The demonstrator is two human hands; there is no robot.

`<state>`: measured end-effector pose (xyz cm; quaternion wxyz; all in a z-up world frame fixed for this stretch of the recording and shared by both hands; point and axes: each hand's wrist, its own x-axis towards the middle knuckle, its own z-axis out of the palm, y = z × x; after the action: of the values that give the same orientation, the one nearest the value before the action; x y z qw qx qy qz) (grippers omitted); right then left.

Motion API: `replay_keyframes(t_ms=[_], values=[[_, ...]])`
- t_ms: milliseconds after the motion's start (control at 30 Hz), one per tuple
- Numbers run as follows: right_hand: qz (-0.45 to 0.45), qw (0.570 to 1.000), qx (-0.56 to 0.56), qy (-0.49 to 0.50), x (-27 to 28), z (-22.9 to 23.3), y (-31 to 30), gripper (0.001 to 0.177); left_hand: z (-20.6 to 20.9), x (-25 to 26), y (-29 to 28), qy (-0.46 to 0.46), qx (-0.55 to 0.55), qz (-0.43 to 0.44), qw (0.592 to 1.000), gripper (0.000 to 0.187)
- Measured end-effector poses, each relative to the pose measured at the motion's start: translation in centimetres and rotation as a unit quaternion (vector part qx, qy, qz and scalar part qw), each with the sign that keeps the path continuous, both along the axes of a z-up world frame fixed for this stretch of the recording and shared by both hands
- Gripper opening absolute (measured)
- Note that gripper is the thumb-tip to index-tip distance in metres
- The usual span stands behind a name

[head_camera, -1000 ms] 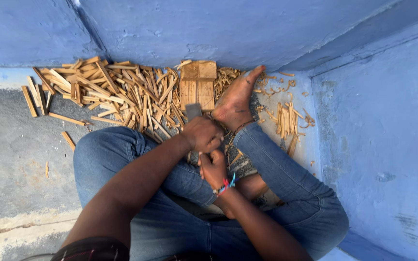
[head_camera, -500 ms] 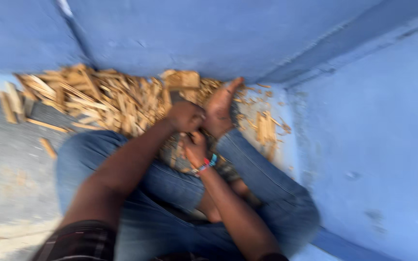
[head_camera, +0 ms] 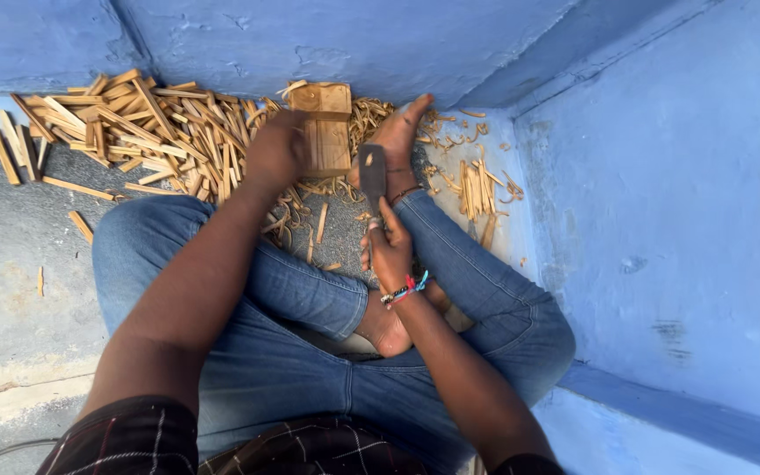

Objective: The person shaves thin layers off small wooden sticks using a hand tool. They hold each stick against a wooden block on the floor while sitting cross-legged, accumulating a pile of shavings.

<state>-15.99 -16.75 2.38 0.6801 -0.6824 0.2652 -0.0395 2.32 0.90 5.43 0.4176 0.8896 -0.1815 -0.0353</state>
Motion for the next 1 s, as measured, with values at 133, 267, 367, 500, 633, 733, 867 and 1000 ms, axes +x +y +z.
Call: replay_keyframes(t_ms=[133, 267, 367, 500, 633, 733, 867, 1000], values=[[0.022, 1.000, 0.012, 0.014, -0.7, -0.8, 0.6, 0.057, -3.1, 0.9, 1.0, -0.102, -0.045, 0.044, 0.993, 0.030], [0.064, 0.997, 0.029, 0.018, -0.1, -1.0, 1.0, 0.058, -4.1, -0.9, 0.0, -0.090, 0.018, -0.051, 0.994, 0.030], [0.070, 0.994, 0.086, 0.000, -0.5, -1.1, 1.0, 0.058, -4.0, -1.9, -0.2, -0.085, 0.060, -0.082, 0.991, 0.029], [0.001, 0.981, 0.181, -0.070, -0.5, -1.1, 0.2, 0.058, -3.4, -2.1, -0.4, -0.122, 0.089, -0.090, 0.984, 0.034], [0.016, 0.990, 0.110, -0.089, 0.2, -1.2, -0.5, 0.057, -3.3, -2.1, -0.8, -0.130, 0.151, -0.078, 0.977, 0.029], [0.035, 0.994, 0.088, -0.062, -0.3, -1.6, 0.0, 0.057, -3.8, -2.4, -1.0, -0.123, 0.211, -0.077, 0.967, 0.020], [0.067, 0.994, 0.074, -0.036, -0.5, -1.8, 0.8, 0.058, -4.1, -2.3, -1.0, -0.115, 0.218, -0.062, 0.967, 0.019], [0.088, 0.992, 0.083, -0.034, -0.6, -1.6, 1.1, 0.059, -3.7, -2.3, -0.8, -0.117, 0.221, -0.048, 0.967, 0.020]])
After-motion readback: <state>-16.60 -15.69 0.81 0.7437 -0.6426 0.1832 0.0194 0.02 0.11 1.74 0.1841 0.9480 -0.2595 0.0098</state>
